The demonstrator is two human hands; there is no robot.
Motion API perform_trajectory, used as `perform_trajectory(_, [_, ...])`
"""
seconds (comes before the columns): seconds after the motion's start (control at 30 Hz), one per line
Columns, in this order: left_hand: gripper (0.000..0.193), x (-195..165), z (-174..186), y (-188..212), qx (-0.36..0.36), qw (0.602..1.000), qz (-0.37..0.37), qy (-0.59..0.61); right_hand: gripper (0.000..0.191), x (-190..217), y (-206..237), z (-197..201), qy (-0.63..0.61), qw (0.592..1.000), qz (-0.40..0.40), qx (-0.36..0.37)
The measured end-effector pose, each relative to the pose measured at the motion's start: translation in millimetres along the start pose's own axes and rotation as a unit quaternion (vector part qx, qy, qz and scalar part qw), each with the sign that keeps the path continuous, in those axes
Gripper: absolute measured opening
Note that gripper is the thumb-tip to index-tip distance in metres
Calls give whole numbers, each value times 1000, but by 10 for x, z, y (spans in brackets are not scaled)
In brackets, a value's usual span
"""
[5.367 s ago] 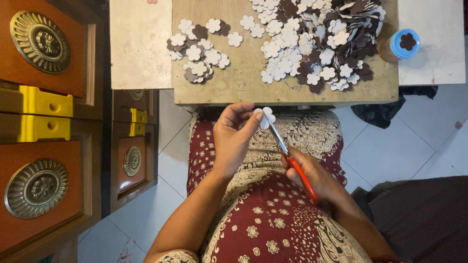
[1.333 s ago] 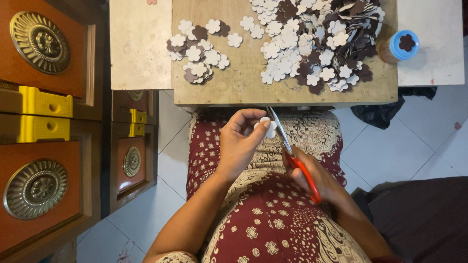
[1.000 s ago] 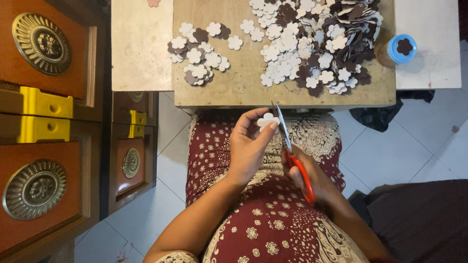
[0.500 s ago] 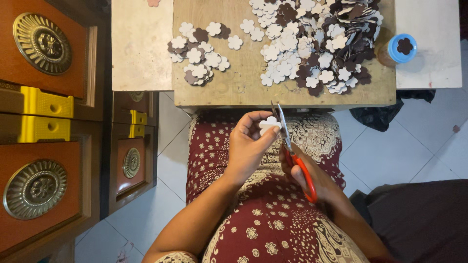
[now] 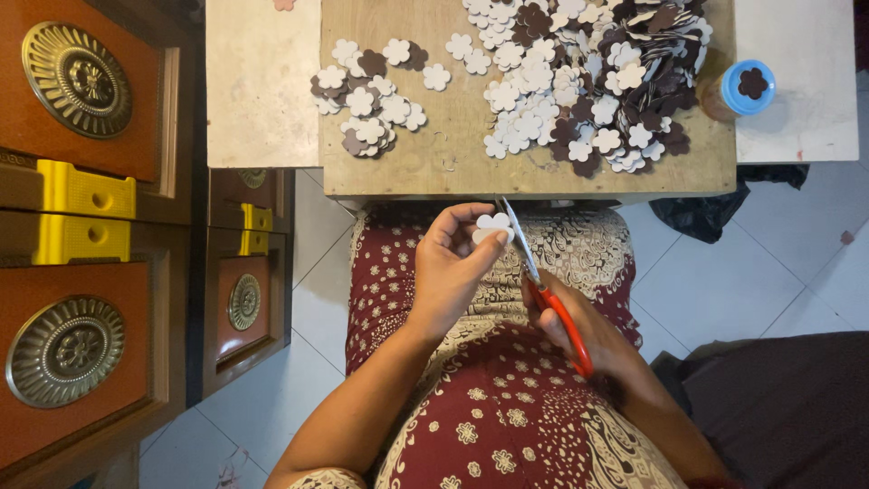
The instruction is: The person trims the edges of small white flower-shaped paper cutouts using red-handled scissors. They pick up each piece, trim it, and place it back on the table among other cutouts.
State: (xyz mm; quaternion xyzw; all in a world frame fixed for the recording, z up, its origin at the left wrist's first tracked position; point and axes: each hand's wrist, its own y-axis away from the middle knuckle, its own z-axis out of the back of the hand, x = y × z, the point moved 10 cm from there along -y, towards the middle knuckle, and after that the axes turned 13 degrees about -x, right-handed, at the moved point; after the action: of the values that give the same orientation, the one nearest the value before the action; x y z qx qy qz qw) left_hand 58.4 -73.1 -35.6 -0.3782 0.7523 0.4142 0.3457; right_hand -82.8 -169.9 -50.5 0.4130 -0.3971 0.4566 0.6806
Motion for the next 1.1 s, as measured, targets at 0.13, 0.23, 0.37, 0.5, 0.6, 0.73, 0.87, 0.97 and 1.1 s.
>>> perform_trajectory(0.13, [32, 3, 53, -45, -10, 1000, -23, -15, 87, -25, 24, -32, -25, 999, -27, 19])
perform_trajectory(0.23, [31, 25, 76, -70, -12, 1000, -25, -14, 85, -21, 31, -24, -21, 999, -19, 19])
perform_trajectory(0.37, [29, 34, 92, -95, -12, 999, -29, -15, 84, -35, 17, -36, -22, 999, -17, 27])
perform_trajectory(0.5, [27, -6, 82, -98, -2, 999, -37, -17, 86, -55, 27, -30, -6, 999, -32, 27])
perform_trajectory(0.6, [31, -19, 33, -85, 15, 1000, -17, 7, 93, -35, 35, -30, -6, 999, -29, 27])
perform_trajectory(0.73, [45, -37, 14, -69, 21, 1000, 8, -19, 99, -35, 28, -46, -5, 999, -20, 35])
perform_trajectory(0.87, [51, -77, -8, -85, 46, 998, 27, -22, 101, -35, 17, -53, -7, 999, -8, 34])
perform_trajectory(0.97, [52, -90, -26, -79, 65, 997, 27, -37, 103, -29, 35, -44, -23, 999, -9, 34])
perform_trajectory(1.1, [54, -63, -34, -77, 74, 995, 42, -50, 105, -83, 39, -56, 7, 999, -28, 45])
